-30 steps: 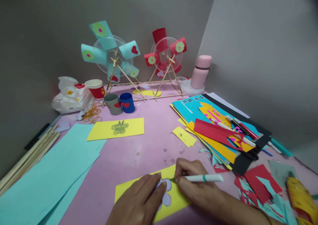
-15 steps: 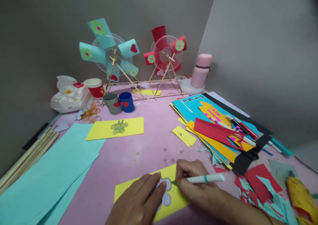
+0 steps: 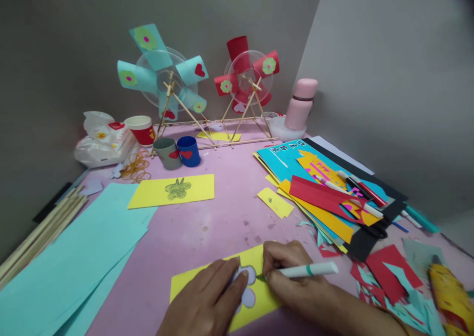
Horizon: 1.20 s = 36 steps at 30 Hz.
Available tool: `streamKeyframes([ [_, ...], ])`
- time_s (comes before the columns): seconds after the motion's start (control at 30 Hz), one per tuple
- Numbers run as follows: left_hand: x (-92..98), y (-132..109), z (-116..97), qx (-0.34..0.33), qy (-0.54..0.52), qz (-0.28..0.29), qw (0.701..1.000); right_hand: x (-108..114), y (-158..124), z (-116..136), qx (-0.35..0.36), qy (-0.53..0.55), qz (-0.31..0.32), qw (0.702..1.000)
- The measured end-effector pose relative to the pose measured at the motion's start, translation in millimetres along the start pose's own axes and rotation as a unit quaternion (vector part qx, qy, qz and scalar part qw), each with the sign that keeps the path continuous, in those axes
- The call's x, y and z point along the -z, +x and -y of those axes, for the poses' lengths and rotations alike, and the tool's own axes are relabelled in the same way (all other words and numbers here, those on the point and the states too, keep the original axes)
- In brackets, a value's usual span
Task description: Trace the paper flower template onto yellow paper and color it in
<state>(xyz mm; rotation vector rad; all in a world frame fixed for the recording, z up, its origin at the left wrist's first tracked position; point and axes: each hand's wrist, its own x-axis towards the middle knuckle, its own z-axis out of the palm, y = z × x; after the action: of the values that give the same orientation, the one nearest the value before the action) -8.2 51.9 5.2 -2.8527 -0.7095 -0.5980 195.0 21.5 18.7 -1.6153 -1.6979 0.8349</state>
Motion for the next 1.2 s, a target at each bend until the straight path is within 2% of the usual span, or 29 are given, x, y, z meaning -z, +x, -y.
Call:
streamKeyframes([
  [0.2,-2.2,-3.3,0.7,-0.001,-0.002,0.005,1.000,-2.9,-2.0,-4.2,-0.005,-0.009,0.003,1.000],
  [0.43,-2.0,-6.6,0.5,-0.007,0.000,0.056,0.998,-3.9,-1.5,-6.1,0.005,-0.006,0.002,1.000],
  [0.7,-0.2,-3.0,0.4,-0.014,-0.012,0.062,0.998,1.9,2.0,1.0,0.001,0.013,0.018,1.000],
  [0.97,9.6,4.9,-3.1,-0.008,-0.002,0.073,0.997,0.4,2.2,-0.3,0.011,0.003,0.015,1.000],
  [1.2,6.1,4.5,-0.6,-0.023,-0.003,0.066,0.998,2.0,0.5,0.2,0.026,0.011,0.025,0.999],
])
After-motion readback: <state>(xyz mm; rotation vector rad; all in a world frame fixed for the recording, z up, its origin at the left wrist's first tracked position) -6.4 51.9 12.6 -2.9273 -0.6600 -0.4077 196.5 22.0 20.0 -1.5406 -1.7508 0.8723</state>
